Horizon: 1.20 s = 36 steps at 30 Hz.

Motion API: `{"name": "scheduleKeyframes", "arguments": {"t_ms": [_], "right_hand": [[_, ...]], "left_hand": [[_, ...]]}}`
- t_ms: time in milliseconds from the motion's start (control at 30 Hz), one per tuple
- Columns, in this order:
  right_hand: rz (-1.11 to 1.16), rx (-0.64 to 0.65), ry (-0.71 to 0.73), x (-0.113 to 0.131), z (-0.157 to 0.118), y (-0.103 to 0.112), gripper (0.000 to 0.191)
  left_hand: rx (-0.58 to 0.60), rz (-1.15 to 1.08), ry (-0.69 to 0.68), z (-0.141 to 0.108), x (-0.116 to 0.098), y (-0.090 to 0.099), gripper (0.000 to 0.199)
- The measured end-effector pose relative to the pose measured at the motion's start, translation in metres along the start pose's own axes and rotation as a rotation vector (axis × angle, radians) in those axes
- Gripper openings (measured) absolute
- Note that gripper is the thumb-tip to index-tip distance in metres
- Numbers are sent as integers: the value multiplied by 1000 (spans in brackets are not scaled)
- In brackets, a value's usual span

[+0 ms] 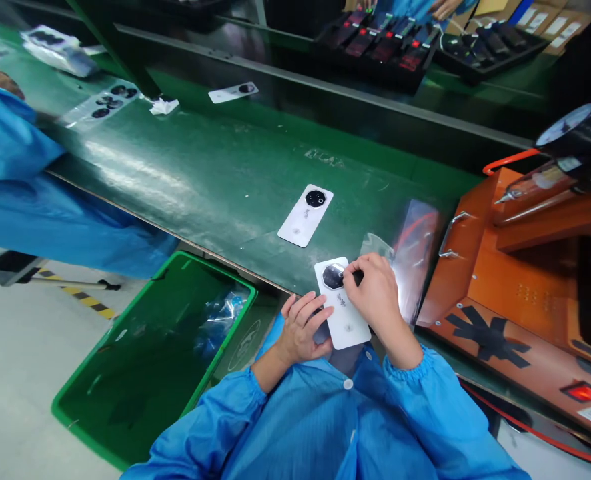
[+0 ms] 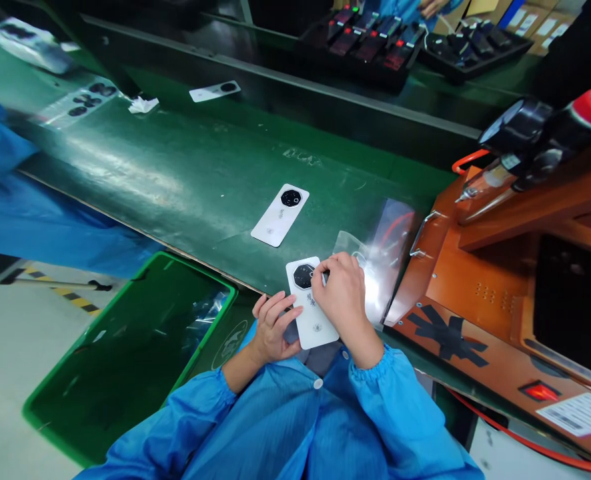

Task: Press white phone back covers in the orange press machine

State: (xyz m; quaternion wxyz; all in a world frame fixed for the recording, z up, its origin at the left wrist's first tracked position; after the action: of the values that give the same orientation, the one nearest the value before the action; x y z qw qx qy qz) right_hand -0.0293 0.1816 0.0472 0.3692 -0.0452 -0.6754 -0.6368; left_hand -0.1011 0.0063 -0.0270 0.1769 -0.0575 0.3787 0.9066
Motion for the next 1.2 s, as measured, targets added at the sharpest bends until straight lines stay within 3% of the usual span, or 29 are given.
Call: {"name": "scheduleKeyframes", "arguments": {"t_ms": [267, 533, 700, 900, 1067, 1200], "right_hand": [[-25, -29, 35, 1, -5, 1, 9], [-20, -123, 39, 3, -23, 27, 17], [20, -123, 82, 0, -44, 37, 17], [25, -59, 182, -5, -73, 35, 17], [63, -42, 132, -11, -55, 29, 14], [60, 10, 181, -1, -27, 16, 14]], "left_hand": [[5, 2, -5, 0, -1, -1, 58], [3, -2, 1, 1, -1, 1, 56], [-15, 16, 33, 14, -5, 10, 45], [-8, -3, 109, 22, -3, 13, 32], [-46, -55, 81, 16, 0, 18, 25], [-43, -85, 62, 12, 2, 20, 26]]}}
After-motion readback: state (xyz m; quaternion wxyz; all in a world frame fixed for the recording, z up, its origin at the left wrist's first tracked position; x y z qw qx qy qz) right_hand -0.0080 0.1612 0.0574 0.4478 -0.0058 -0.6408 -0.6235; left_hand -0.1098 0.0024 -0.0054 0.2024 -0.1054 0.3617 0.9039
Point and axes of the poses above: each hand's wrist, its own z-axis towards the middle knuckle, its own y-axis out of the back of the hand, x = y × z, the point moved 9 cm from there along z, towards the middle knuckle, and after that the axes turned 11 degrees about -y, right-handed, at the moved point
